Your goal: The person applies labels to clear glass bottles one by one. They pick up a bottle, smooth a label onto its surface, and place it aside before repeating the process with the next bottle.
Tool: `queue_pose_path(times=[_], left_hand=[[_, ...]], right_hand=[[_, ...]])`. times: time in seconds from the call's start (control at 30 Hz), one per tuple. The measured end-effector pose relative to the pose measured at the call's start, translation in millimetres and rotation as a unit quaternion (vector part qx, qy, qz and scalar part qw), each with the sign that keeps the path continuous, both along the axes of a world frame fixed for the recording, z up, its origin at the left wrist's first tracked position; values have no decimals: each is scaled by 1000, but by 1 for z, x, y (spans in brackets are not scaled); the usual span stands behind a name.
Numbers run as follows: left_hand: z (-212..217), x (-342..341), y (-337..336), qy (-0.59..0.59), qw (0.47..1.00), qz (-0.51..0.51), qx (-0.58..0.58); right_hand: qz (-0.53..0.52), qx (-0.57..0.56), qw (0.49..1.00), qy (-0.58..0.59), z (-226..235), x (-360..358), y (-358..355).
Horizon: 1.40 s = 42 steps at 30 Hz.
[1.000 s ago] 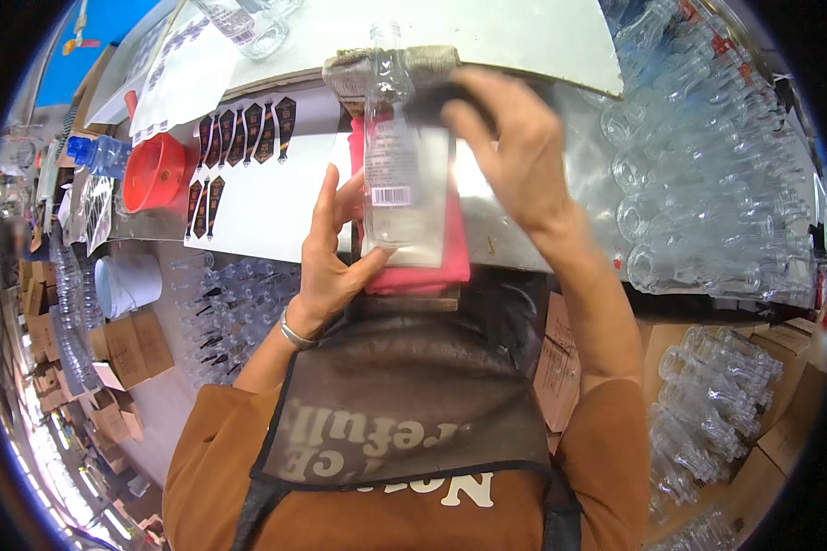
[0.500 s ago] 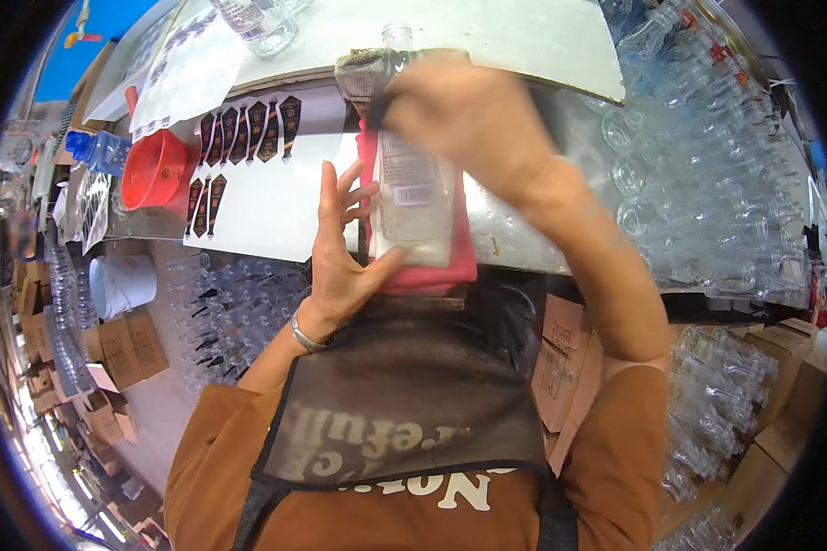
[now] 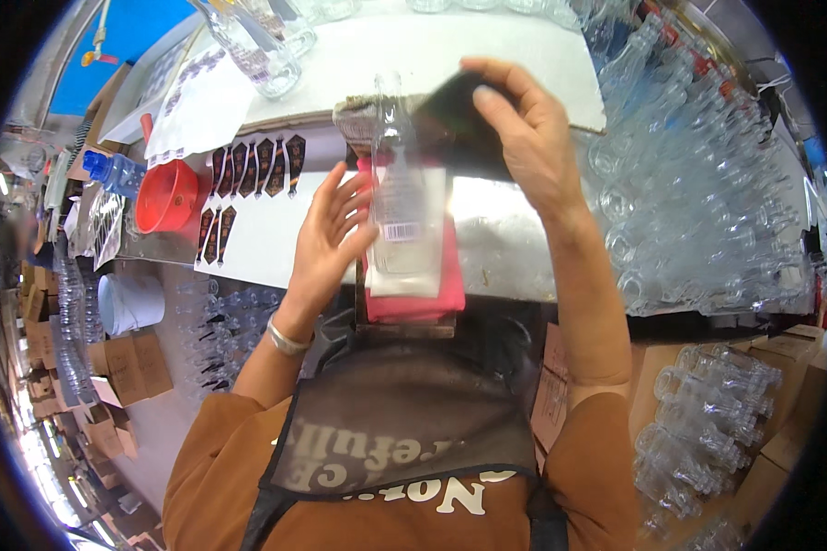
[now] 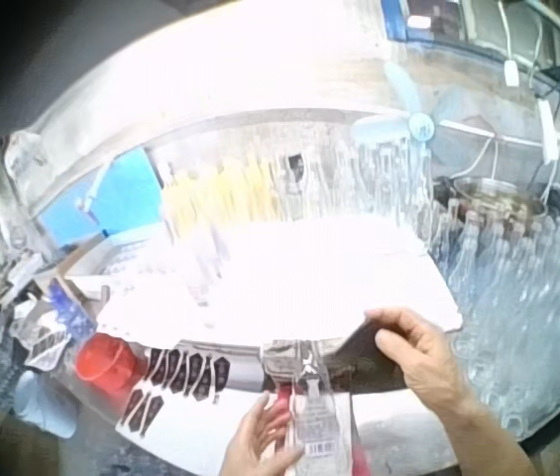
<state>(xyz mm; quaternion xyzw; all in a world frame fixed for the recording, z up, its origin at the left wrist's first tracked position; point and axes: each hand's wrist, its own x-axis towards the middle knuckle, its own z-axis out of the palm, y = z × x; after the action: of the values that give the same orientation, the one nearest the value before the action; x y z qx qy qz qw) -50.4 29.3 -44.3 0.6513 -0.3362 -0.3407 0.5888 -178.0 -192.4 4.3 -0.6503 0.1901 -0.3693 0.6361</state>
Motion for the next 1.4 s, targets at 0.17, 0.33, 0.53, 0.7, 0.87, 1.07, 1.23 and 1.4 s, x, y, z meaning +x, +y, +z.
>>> queue_pose_path(times=[0.17,0.33,0.53,0.7,0.87,1.07,1.23,1.4], left_hand=[[-2,12,-49,159,987,4,-10],[12,-9,-39,81,996,5,-41],[23,-16,1,-85,989,-25,-115],[21,5,21,28,990,23,-139],[7,21,31,17,987,83,-138],[-4,41,42,55,990,76,-102],[-17,55,42,45,991,77,-95],[-26,60,45,41,992,85,-82]], right_hand=[[67,69,993,71,-16,26,-26],[105,-152,964,193,13,44,-8],[180,-185,941,217,79,17,49],[44,-350,925,138,159,58,32],[30,-418,901,111,152,154,-30],[19,-411,896,168,124,222,-45],[10,-460,873,163,110,245,-48],[-1,-403,914,34,129,262,-93]])
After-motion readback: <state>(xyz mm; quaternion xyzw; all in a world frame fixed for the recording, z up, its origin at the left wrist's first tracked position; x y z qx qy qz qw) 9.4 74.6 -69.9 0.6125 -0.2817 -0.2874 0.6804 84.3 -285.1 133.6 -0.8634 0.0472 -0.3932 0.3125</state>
